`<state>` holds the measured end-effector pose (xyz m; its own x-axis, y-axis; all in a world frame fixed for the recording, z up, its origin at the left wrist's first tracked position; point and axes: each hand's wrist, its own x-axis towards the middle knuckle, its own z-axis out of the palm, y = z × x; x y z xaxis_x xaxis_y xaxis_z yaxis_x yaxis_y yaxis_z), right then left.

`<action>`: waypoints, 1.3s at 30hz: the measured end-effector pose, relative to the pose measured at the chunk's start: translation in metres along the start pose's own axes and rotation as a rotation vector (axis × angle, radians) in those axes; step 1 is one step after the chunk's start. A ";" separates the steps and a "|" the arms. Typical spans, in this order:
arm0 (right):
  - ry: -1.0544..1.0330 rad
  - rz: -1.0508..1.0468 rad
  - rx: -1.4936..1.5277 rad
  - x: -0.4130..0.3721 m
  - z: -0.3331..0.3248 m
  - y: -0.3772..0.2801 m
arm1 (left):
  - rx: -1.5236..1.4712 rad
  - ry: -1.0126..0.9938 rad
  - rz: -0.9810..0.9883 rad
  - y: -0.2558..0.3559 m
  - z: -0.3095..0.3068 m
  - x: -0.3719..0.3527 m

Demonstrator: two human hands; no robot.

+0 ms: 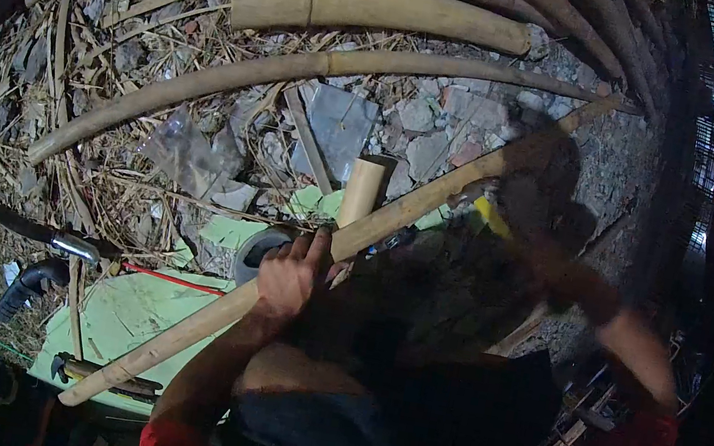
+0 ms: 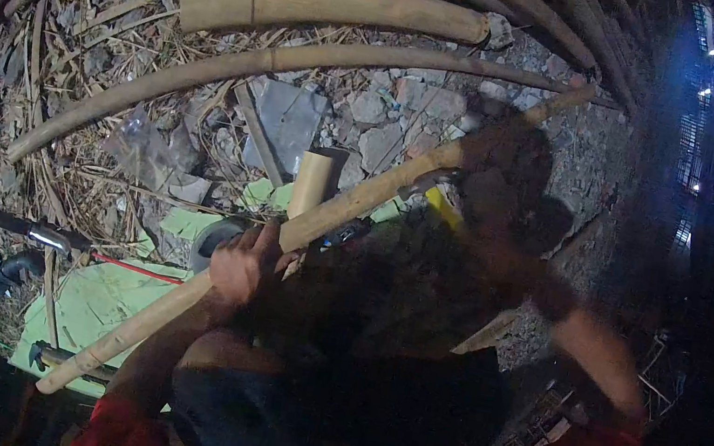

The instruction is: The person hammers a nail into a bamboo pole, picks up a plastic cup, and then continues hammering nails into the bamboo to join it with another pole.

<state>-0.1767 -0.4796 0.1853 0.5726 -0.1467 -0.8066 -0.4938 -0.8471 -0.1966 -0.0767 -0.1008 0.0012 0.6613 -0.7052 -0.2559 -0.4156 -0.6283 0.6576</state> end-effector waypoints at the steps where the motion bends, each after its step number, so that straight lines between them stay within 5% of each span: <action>1: 0.091 -0.010 -0.029 -0.008 0.048 -0.003 | -0.006 -0.013 -0.005 0.004 -0.002 0.005; 3: 0.105 0.252 0.064 -0.008 0.092 -0.014 | 0.012 0.008 0.038 0.005 0.003 -0.008; 8: -0.146 0.439 0.361 -0.014 0.021 0.003 | -0.014 0.024 0.006 0.009 -0.007 0.003; 11: -0.125 0.227 0.135 -0.002 0.025 0.043 | -0.024 0.054 0.026 0.008 -0.003 -0.002; 14: -0.359 0.471 0.006 0.015 -0.022 0.012 | 0.008 0.006 0.014 0.006 -0.007 -0.001; 19: -0.311 0.339 0.088 0.014 -0.075 0.022 | -0.024 0.063 0.019 0.000 -0.010 -0.012; 26: -0.351 0.458 0.075 0.030 -0.090 0.032 | -0.005 0.030 -0.042 0.008 -0.016 -0.010; 31: -0.240 0.080 -0.044 0.033 -0.078 0.082 | 0.001 0.106 0.006 0.005 -0.010 -0.013; 33: -0.222 0.157 0.117 0.029 -0.061 0.088 | 0.011 0.118 -0.002 0.007 -0.010 -0.011; 35: -0.191 0.479 0.360 0.017 -0.045 0.053 | 0.044 0.061 -0.019 0.004 -0.008 -0.009; 39: -0.101 0.409 0.542 -0.001 -0.010 0.021 | 0.070 0.067 -0.013 0.013 -0.014 -0.005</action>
<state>-0.1813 -0.5028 0.1878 0.2192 -0.3295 -0.9184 -0.9301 -0.3549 -0.0947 -0.0765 -0.1010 0.0203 0.7059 -0.6751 -0.2144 -0.4482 -0.6601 0.6029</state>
